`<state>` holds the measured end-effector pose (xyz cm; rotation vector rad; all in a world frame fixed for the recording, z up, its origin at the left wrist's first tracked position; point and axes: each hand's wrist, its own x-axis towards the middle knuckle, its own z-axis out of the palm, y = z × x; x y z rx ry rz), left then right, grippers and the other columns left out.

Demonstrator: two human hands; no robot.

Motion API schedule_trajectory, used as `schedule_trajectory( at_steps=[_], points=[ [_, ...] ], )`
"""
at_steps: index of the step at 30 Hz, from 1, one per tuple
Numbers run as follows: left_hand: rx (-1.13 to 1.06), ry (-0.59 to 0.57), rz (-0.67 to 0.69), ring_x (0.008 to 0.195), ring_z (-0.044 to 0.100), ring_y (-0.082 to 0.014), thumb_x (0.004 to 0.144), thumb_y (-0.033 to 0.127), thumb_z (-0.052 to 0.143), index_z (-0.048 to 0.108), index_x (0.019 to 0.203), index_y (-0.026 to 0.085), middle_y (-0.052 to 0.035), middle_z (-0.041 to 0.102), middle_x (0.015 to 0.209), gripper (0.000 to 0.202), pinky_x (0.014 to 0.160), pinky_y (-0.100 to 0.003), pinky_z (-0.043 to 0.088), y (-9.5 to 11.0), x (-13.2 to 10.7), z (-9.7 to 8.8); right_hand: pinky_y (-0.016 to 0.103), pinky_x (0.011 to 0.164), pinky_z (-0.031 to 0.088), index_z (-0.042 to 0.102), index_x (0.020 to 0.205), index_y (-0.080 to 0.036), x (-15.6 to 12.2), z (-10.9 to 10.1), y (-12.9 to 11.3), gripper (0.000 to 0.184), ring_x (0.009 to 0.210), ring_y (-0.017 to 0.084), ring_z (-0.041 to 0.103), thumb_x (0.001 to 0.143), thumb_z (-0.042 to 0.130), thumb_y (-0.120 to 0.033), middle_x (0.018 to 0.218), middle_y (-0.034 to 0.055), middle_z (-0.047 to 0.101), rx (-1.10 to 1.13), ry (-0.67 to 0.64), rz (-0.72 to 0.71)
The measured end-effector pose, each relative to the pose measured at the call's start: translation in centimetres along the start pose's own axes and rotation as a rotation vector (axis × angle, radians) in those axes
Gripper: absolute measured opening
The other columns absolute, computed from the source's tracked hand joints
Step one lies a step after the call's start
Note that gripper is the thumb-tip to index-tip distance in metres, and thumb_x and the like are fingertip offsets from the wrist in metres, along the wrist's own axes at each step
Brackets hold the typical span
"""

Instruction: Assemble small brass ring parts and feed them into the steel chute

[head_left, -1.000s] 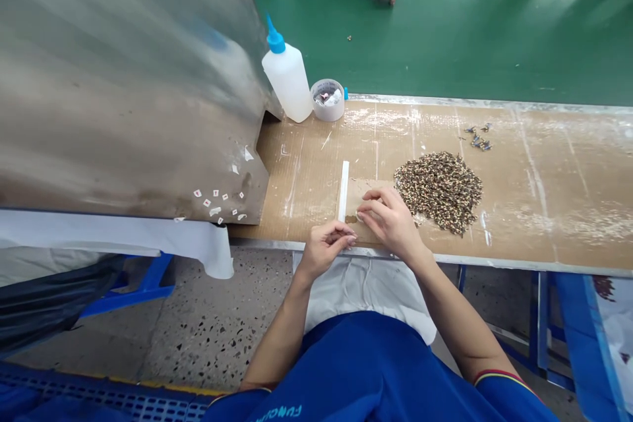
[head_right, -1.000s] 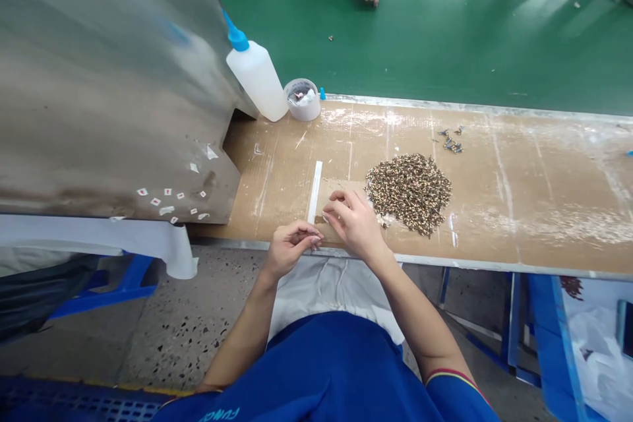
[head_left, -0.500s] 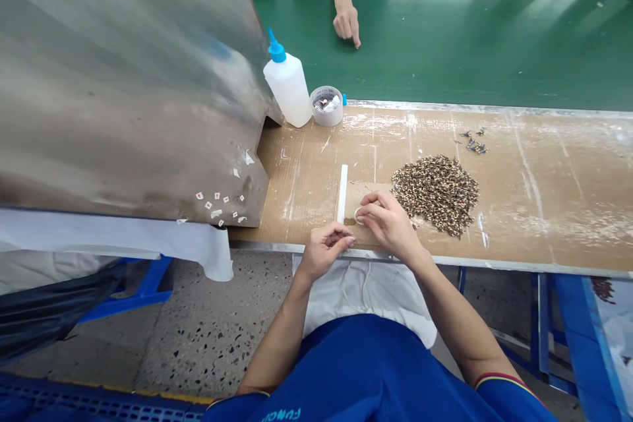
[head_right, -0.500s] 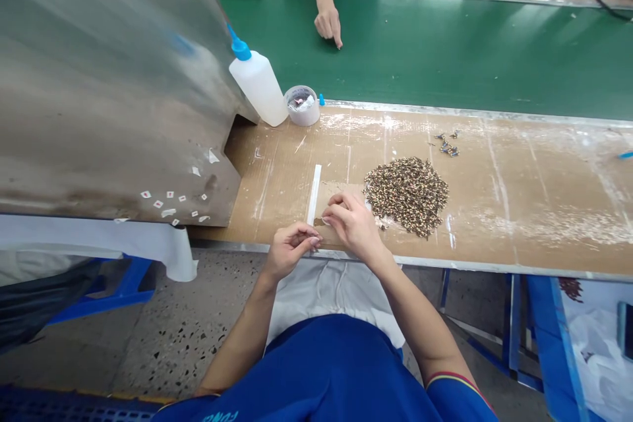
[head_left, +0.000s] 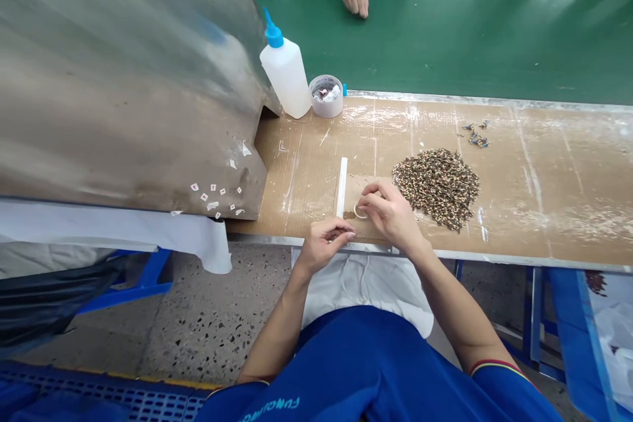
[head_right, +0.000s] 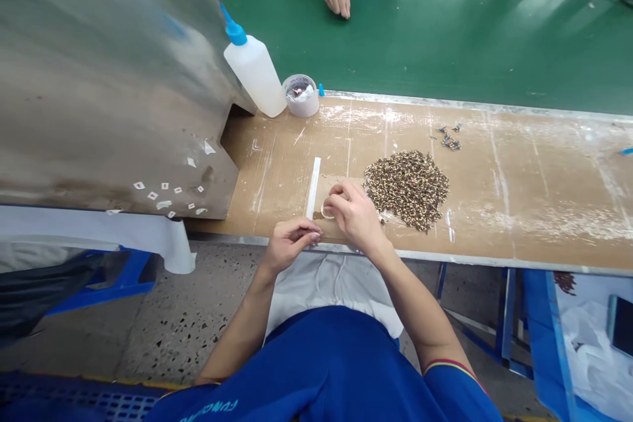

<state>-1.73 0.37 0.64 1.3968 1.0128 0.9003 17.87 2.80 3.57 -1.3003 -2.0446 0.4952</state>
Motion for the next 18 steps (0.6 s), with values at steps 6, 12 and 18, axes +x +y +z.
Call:
schedule_trajectory(
  at_steps=[6,12,18],
  points=[
    [0.146,-0.081,0.132,0.068,0.066,-0.0159,0.089,0.035,0.068,0.078,0.083,0.018,-0.0083,0.076,0.081,0.02,0.063,-0.026,0.052,0.6,0.5,-0.2,0.038,0.08,0.05,0.068,0.082,-0.024,-0.3,-0.8,0.5,0.016,0.088,0.022,0.061,0.094,0.057,-0.019,0.091,0.006,0.065,0.139,-0.029,0.065],
    [0.176,-0.086,0.151,0.068,0.065,-0.0153,0.092,0.03,0.065,0.079,0.093,0.019,-0.0078,0.075,0.084,0.018,0.063,-0.025,0.049,0.4,0.5,-0.4,0.032,0.07,0.054,0.065,0.086,-0.023,-2.1,0.4,-0.2,0.013,0.082,0.019,0.068,0.094,0.061,-0.032,0.087,0.0047,0.071,0.467,0.278,0.302],
    [0.249,-0.097,0.166,0.076,0.068,-0.0175,0.094,0.028,0.061,0.077,0.098,0.019,-0.0078,0.075,0.087,0.019,0.07,-0.027,0.052,0.1,0.5,-0.2,0.031,0.068,0.055,0.067,0.089,-0.023,-4.0,0.0,-2.2,0.014,0.075,0.018,0.069,0.095,0.062,-0.036,0.084,0.0043,0.074,0.458,0.295,0.32]
  ],
)
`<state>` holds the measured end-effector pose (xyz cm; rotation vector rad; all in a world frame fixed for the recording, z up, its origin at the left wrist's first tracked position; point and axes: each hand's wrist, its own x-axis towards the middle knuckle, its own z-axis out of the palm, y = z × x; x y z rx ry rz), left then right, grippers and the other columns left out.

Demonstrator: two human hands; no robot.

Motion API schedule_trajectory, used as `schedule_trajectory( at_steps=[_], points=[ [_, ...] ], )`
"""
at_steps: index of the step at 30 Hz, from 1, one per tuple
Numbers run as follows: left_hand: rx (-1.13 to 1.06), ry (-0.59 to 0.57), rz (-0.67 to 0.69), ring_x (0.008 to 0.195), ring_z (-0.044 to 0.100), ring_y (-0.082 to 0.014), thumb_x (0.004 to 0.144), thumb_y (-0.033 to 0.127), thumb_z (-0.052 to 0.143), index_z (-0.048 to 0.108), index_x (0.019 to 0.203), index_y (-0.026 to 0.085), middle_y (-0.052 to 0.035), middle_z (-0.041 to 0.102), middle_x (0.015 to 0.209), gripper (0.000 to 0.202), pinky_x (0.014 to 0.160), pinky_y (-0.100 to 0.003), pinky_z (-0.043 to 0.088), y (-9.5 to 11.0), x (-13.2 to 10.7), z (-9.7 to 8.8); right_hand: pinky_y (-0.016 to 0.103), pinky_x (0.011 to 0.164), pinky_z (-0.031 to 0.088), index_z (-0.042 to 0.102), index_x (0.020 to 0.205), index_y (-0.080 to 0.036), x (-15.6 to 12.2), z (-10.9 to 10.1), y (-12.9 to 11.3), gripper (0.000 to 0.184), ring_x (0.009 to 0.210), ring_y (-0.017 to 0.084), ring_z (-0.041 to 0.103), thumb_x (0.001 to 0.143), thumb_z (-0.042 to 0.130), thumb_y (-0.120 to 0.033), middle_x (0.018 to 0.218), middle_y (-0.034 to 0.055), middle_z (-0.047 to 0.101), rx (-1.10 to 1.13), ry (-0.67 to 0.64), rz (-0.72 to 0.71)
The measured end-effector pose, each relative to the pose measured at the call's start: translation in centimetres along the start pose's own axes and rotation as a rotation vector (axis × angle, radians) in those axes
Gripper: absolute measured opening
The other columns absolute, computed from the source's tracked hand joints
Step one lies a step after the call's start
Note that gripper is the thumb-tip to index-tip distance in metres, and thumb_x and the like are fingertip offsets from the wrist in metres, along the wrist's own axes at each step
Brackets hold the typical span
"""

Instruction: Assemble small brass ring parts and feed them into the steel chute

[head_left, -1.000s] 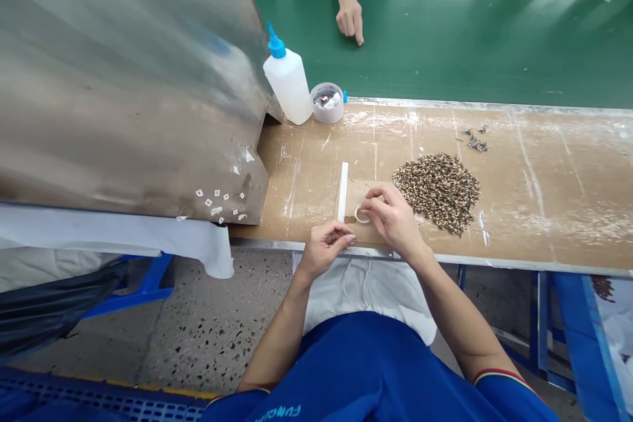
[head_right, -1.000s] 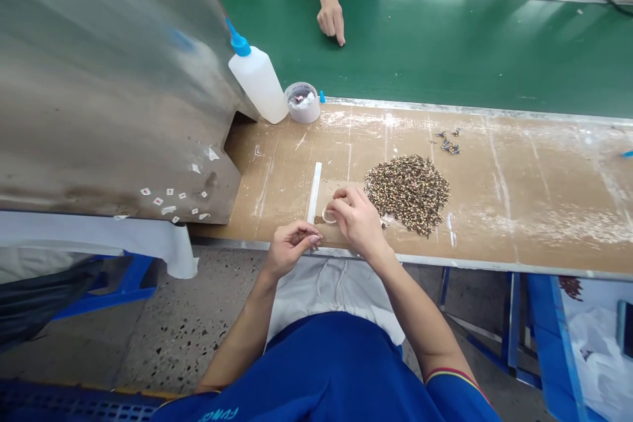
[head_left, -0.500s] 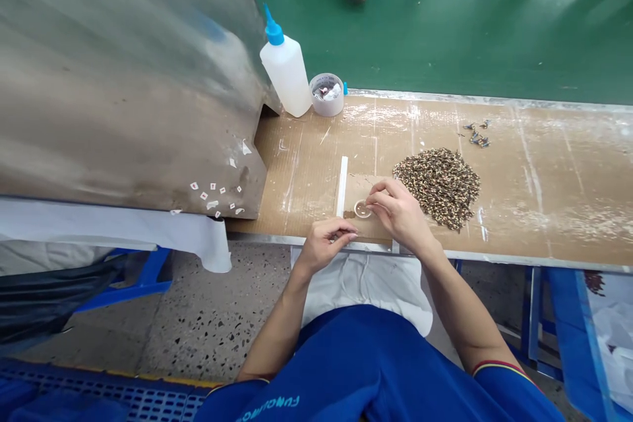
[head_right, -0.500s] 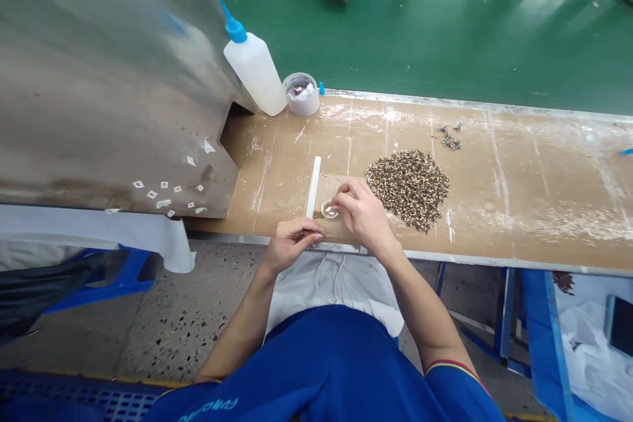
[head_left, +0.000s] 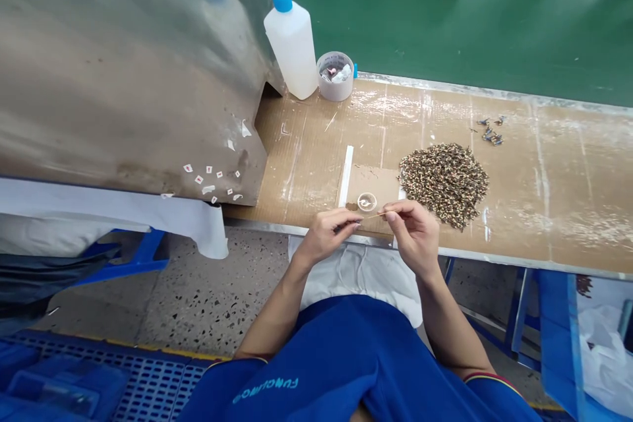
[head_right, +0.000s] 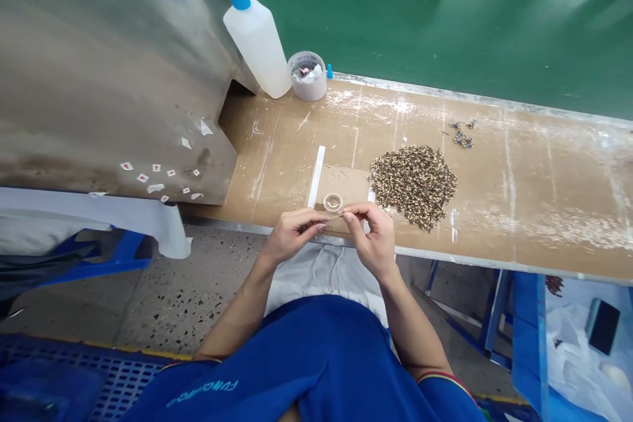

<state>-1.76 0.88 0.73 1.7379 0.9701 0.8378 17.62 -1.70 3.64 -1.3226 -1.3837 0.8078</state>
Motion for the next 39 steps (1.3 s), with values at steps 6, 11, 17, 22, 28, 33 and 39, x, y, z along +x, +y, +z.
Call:
schedule_trajectory(
  at_steps=[6,11,17,22,28,33,39],
  points=[
    [0.05,0.01,0.117,0.086,0.072,-0.0183,0.097,0.023,0.058,0.075,0.103,0.017,-0.0092,0.077,0.095,0.019,0.079,-0.028,0.056,-0.3,-0.1,0.4,0.029,0.062,0.053,0.068,0.085,-0.023,0.0,0.4,-0.3,0.014,0.064,0.016,0.065,0.095,0.06,-0.028,0.079,0.0026,0.075,-0.17,-0.059,-0.093],
    [0.095,0.035,0.206,0.087,0.073,-0.0173,0.097,0.018,0.057,0.073,0.104,0.015,-0.0088,0.077,0.097,0.017,0.079,-0.027,0.057,-0.5,-0.1,0.4,0.027,0.061,0.052,0.068,0.085,-0.022,0.0,0.6,-0.2,0.013,0.062,0.015,0.064,0.094,0.06,-0.026,0.078,0.0021,0.075,-0.206,-0.08,-0.107],
    [0.122,0.039,0.23,0.083,0.072,-0.0161,0.096,0.016,0.059,0.072,0.102,0.014,-0.0078,0.077,0.093,0.014,0.075,-0.026,0.057,-0.5,-0.1,0.4,0.027,0.061,0.052,0.067,0.084,-0.023,-0.3,0.9,0.0,0.014,0.066,0.016,0.067,0.095,0.059,-0.025,0.077,0.0022,0.075,-0.226,-0.099,-0.117],
    [0.124,0.029,0.224,0.083,0.071,-0.0161,0.097,0.017,0.058,0.072,0.102,0.015,-0.0076,0.076,0.092,0.015,0.074,-0.026,0.056,-0.4,-0.1,0.3,0.027,0.061,0.052,0.067,0.086,-0.023,-0.3,1.0,0.0,0.013,0.066,0.016,0.067,0.095,0.058,-0.023,0.077,0.0018,0.074,-0.23,-0.119,-0.154],
    [0.115,0.036,0.215,0.08,0.071,-0.0155,0.097,0.018,0.058,0.072,0.101,0.014,-0.0073,0.075,0.09,0.015,0.073,-0.025,0.055,-0.3,-0.1,0.3,0.027,0.062,0.05,0.065,0.086,-0.023,0.0,1.0,-0.1,0.012,0.063,0.015,0.063,0.095,0.058,-0.02,0.076,0.0012,0.071,-0.216,-0.14,-0.182],
    [0.119,0.043,0.204,0.079,0.07,-0.0154,0.097,0.019,0.058,0.072,0.099,0.014,-0.007,0.075,0.088,0.014,0.073,-0.025,0.055,-0.4,-0.2,0.3,0.029,0.064,0.051,0.065,0.085,-0.023,0.1,1.2,-0.3,0.015,0.066,0.016,0.064,0.096,0.055,-0.022,0.079,0.0027,0.072,-0.212,-0.153,-0.19],
    [0.108,0.049,0.186,0.079,0.07,-0.0154,0.097,0.02,0.059,0.072,0.101,0.015,-0.0075,0.076,0.09,0.014,0.07,-0.025,0.054,-0.4,-0.2,0.3,0.028,0.062,0.052,0.068,0.088,-0.023,0.3,0.8,-0.2,0.013,0.068,0.016,0.066,0.096,0.058,-0.025,0.08,0.0024,0.073,-0.199,-0.133,-0.16]
  ],
)
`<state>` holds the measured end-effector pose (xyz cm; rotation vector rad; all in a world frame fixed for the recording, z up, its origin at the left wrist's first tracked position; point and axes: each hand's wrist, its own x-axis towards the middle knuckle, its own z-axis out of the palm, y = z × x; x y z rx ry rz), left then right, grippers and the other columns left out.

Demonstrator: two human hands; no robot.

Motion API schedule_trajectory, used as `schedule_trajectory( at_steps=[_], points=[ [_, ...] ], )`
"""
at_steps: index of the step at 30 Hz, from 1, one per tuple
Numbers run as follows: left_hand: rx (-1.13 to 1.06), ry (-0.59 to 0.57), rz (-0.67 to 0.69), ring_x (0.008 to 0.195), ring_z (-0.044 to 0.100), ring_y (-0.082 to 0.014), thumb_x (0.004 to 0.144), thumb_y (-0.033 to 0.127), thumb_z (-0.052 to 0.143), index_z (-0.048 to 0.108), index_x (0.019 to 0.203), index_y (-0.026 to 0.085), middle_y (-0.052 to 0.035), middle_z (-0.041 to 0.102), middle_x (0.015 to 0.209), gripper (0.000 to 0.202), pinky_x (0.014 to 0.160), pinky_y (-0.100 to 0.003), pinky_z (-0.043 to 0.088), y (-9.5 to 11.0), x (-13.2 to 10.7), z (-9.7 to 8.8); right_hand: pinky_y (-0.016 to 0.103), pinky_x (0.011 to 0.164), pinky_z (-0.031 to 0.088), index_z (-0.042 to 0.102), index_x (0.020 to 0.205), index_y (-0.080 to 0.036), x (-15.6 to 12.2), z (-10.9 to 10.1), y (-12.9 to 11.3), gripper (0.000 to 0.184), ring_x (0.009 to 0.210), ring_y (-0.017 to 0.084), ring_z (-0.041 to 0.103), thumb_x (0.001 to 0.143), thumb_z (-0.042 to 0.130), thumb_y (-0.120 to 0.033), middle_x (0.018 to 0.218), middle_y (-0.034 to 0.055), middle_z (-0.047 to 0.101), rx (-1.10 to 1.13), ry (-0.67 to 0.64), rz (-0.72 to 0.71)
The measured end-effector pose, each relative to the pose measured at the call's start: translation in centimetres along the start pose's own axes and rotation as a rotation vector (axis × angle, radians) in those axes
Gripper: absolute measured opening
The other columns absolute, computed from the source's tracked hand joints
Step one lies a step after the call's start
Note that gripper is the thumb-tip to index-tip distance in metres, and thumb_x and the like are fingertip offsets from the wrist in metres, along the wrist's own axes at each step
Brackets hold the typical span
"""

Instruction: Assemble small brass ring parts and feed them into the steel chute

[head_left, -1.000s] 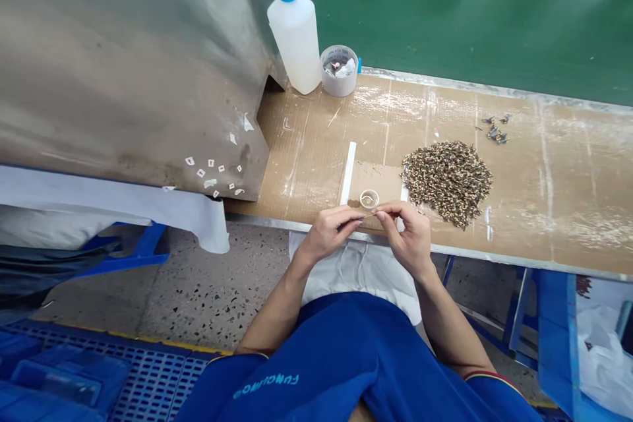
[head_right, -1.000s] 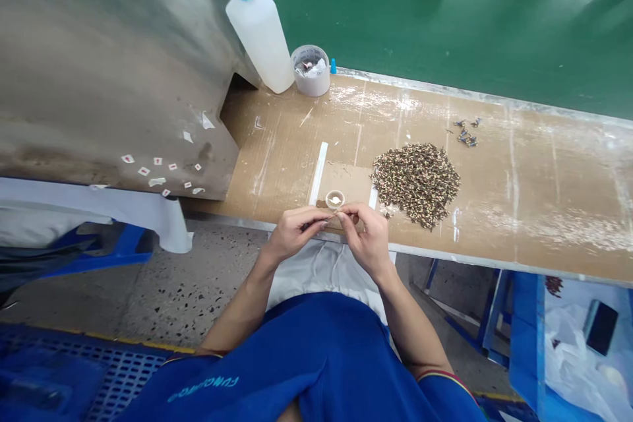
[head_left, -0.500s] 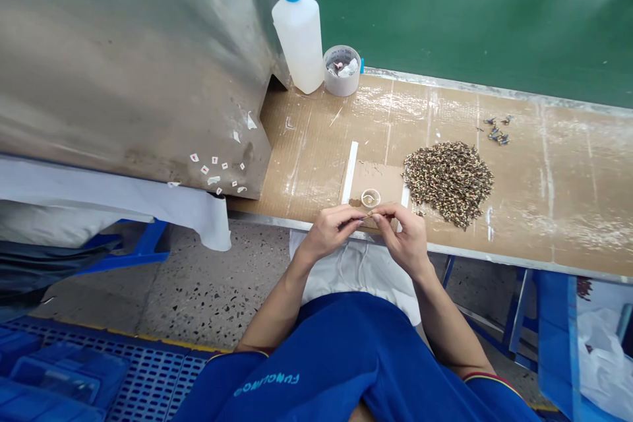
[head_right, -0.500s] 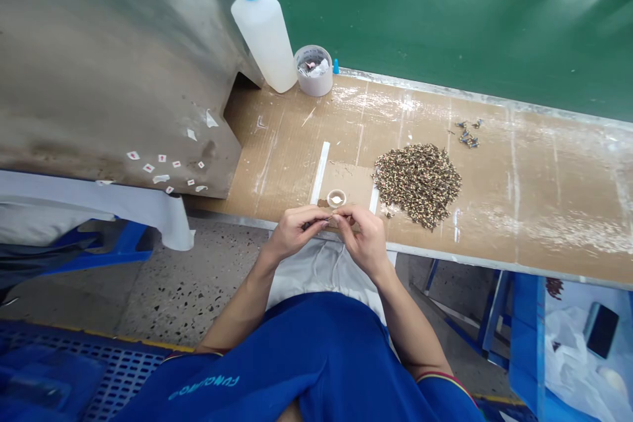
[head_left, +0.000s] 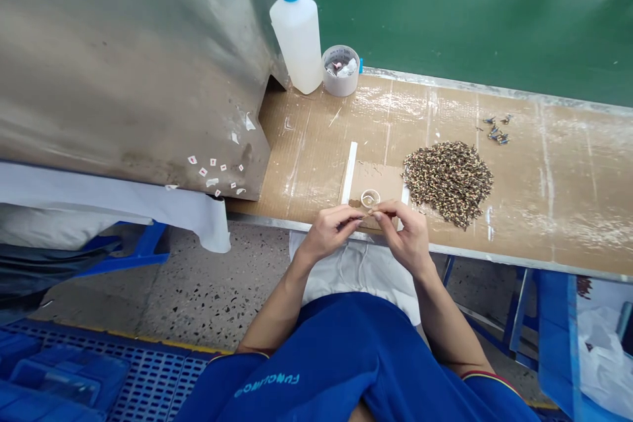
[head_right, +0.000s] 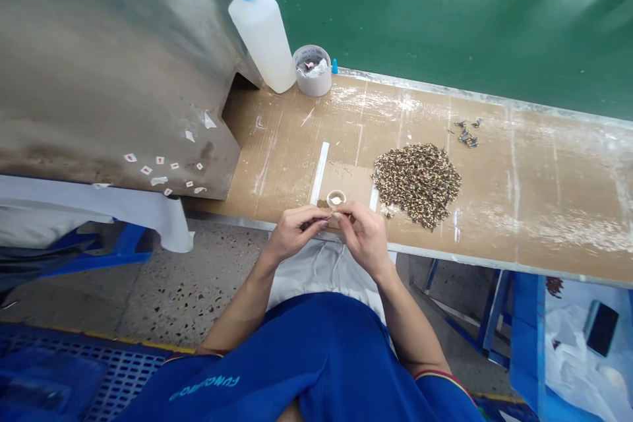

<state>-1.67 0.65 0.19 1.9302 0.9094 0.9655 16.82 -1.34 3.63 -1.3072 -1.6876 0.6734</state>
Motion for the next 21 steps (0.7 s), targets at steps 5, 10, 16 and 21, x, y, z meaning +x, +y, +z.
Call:
schedule_trajectory(
  at_steps=[5,10,16,21],
  points=[
    [-0.019,0.024,-0.011,0.076,0.069,-0.0143,0.096,0.018,0.059,0.072,0.099,0.015,-0.0069,0.075,0.088,0.014,0.068,-0.024,0.054,0.1,0.0,0.0,0.03,0.064,0.053,0.067,0.089,-0.023,0.6,0.1,1.1,0.011,0.074,0.017,0.067,0.096,0.059,-0.027,0.081,0.003,0.072,0.014,0.24,0.004],
    [-0.011,0.022,-0.035,0.075,0.067,-0.0139,0.096,0.017,0.058,0.071,0.098,0.015,-0.006,0.073,0.085,0.013,0.066,-0.023,0.052,0.2,0.0,-0.2,0.032,0.066,0.054,0.068,0.09,-0.023,0.9,0.7,2.1,0.012,0.088,0.019,0.066,0.096,0.059,-0.027,0.093,0.0071,0.069,-0.11,0.217,-0.037],
    [-0.02,0.038,-0.033,0.072,0.066,-0.0122,0.096,0.019,0.058,0.071,0.1,0.015,-0.0047,0.071,0.083,0.014,0.064,-0.021,0.051,0.0,0.0,-0.2,0.035,0.071,0.054,0.067,0.099,-0.021,-0.3,-2.7,2.9,0.02,0.089,0.021,0.066,0.099,0.052,-0.034,0.097,0.009,0.07,-0.226,0.216,0.001],
    [-0.032,0.033,-0.026,0.072,0.065,-0.0121,0.096,0.018,0.058,0.071,0.099,0.015,-0.0051,0.072,0.085,0.014,0.06,-0.021,0.049,0.0,0.1,-0.1,0.033,0.065,0.05,0.066,0.087,-0.022,-2.8,-6.7,3.9,0.021,0.072,0.02,0.062,0.099,0.051,-0.032,0.079,0.0049,0.068,-0.426,0.222,0.156]
  ],
)
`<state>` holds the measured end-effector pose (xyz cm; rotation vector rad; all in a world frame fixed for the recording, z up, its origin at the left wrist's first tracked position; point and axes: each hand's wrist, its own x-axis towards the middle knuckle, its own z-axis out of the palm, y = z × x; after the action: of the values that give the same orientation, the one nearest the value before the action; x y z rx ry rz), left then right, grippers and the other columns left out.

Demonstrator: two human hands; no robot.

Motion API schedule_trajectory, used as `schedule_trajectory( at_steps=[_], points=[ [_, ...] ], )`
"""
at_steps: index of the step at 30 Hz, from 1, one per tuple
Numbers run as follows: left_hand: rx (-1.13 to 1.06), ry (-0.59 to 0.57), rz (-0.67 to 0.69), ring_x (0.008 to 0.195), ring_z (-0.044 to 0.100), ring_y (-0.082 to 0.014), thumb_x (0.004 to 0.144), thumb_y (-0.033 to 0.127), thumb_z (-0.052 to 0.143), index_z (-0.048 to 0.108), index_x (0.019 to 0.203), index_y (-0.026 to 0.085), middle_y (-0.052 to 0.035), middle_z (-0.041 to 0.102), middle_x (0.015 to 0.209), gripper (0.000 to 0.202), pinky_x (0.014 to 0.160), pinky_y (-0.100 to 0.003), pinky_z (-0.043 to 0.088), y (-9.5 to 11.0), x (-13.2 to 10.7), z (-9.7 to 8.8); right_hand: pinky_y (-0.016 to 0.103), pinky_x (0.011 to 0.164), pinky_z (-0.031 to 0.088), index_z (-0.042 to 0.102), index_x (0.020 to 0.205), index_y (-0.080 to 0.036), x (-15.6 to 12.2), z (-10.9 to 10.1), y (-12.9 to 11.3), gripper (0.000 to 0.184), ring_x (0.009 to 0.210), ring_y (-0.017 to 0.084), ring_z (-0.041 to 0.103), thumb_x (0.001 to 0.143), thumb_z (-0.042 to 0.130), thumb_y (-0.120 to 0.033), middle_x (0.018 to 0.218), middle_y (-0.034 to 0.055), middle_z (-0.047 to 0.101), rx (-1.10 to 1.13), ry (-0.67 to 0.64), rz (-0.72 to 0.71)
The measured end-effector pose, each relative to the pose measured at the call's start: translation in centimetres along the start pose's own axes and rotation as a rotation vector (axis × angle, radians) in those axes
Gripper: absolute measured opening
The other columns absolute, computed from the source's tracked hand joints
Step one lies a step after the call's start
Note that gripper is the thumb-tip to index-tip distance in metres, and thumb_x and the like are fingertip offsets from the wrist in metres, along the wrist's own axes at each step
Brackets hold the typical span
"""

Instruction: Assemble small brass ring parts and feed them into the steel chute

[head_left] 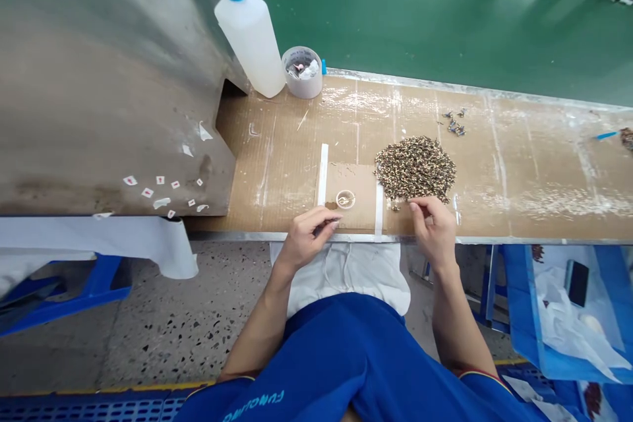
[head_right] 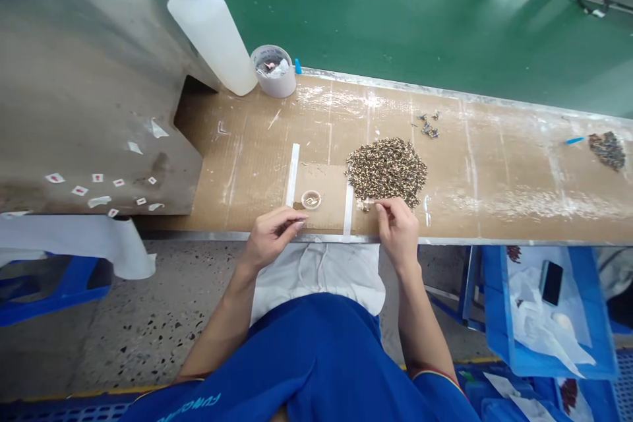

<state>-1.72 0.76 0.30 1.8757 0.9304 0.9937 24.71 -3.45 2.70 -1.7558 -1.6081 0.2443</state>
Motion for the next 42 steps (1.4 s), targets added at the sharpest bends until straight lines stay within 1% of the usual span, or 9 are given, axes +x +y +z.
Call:
schedule_trajectory(
  at_steps=[4,9,15,22,25,28,35,38,42],
  points=[
    [-0.001,0.0,-0.008,0.069,0.063,-0.0116,0.095,0.018,0.058,0.071,0.098,0.015,-0.0051,0.072,0.084,0.013,0.057,-0.02,0.048,0.0,0.0,0.1,0.032,0.063,0.049,0.068,0.095,-0.022,-1.2,-0.3,0.8,0.018,0.071,0.019,0.061,0.098,0.052,-0.031,0.088,0.0062,0.067,0.003,-0.154,-0.023],
    [0.009,0.003,-0.007,0.069,0.063,-0.0115,0.095,0.019,0.058,0.071,0.096,0.015,-0.0049,0.071,0.082,0.014,0.055,-0.02,0.046,0.1,-0.1,0.2,0.032,0.063,0.048,0.068,0.101,-0.022,-1.2,1.0,0.4,0.021,0.068,0.018,0.058,0.099,0.053,-0.037,0.084,0.0045,0.061,-0.049,-0.146,-0.026],
    [0.017,0.013,0.004,0.068,0.063,-0.0112,0.095,0.019,0.059,0.071,0.095,0.014,-0.004,0.069,0.08,0.013,0.057,-0.019,0.047,0.2,-0.2,0.1,0.031,0.065,0.044,0.059,0.084,-0.022,-0.6,1.8,0.2,0.024,0.068,0.019,0.056,0.1,0.05,-0.037,0.074,0.0028,0.059,-0.17,-0.213,-0.078],
    [-0.009,0.012,0.0,0.069,0.063,-0.0114,0.095,0.019,0.059,0.071,0.096,0.014,-0.0043,0.069,0.08,0.013,0.056,-0.019,0.047,0.0,-0.2,0.1,0.031,0.061,0.045,0.054,0.079,-0.022,-0.9,0.1,0.8,0.021,0.065,0.019,0.057,0.097,0.05,-0.032,0.076,0.005,0.062,-0.176,-0.261,-0.059],
    [0.001,-0.001,0.018,0.072,0.065,-0.0125,0.096,0.019,0.057,0.071,0.099,0.015,-0.0056,0.071,0.085,0.015,0.06,-0.021,0.05,-0.1,-0.2,0.0,0.032,0.06,0.049,0.059,0.081,-0.022,-0.8,-0.5,0.9,0.022,0.063,0.019,0.06,0.096,0.052,-0.037,0.075,0.0051,0.065,-0.079,-0.244,0.017],
    [0.01,-0.007,0.038,0.077,0.067,-0.0138,0.097,0.018,0.055,0.071,0.103,0.015,-0.0069,0.072,0.089,0.017,0.066,-0.024,0.053,-0.1,-0.2,0.0,0.032,0.059,0.054,0.065,0.088,-0.021,-1.0,-0.3,0.0,0.025,0.063,0.018,0.063,0.093,0.06,-0.044,0.077,0.0053,0.07,0.124,-0.212,0.127],
    [0.022,0.002,0.101,0.078,0.069,-0.0151,0.098,0.021,0.057,0.072,0.097,0.013,-0.0081,0.073,0.086,0.017,0.071,-0.025,0.055,-0.1,-0.3,0.4,0.03,0.056,0.059,0.069,0.086,-0.021,-2.9,4.5,-4.8,0.031,0.06,0.016,0.067,0.084,0.072,-0.052,0.073,0.003,0.072,0.649,-0.217,0.365],
    [0.033,-0.018,0.091,0.074,0.069,-0.0149,0.099,0.024,0.057,0.072,0.094,0.014,-0.0072,0.073,0.082,0.018,0.068,-0.025,0.054,0.0,-0.3,0.5,0.031,0.058,0.061,0.069,0.089,-0.021,-3.2,6.1,-5.8,0.035,0.061,0.016,0.068,0.084,0.07,-0.055,0.07,0.0022,0.071,0.736,-0.255,0.414],
    [0.061,-0.027,0.083,0.073,0.069,-0.0149,0.1,0.027,0.056,0.072,0.09,0.015,-0.0063,0.073,0.08,0.022,0.066,-0.024,0.053,0.0,-0.3,0.6,0.032,0.061,0.062,0.069,0.091,-0.021,-3.2,6.7,-5.8,0.038,0.063,0.017,0.068,0.084,0.07,-0.057,0.073,0.0025,0.071,0.764,-0.291,0.408]
  ],
)
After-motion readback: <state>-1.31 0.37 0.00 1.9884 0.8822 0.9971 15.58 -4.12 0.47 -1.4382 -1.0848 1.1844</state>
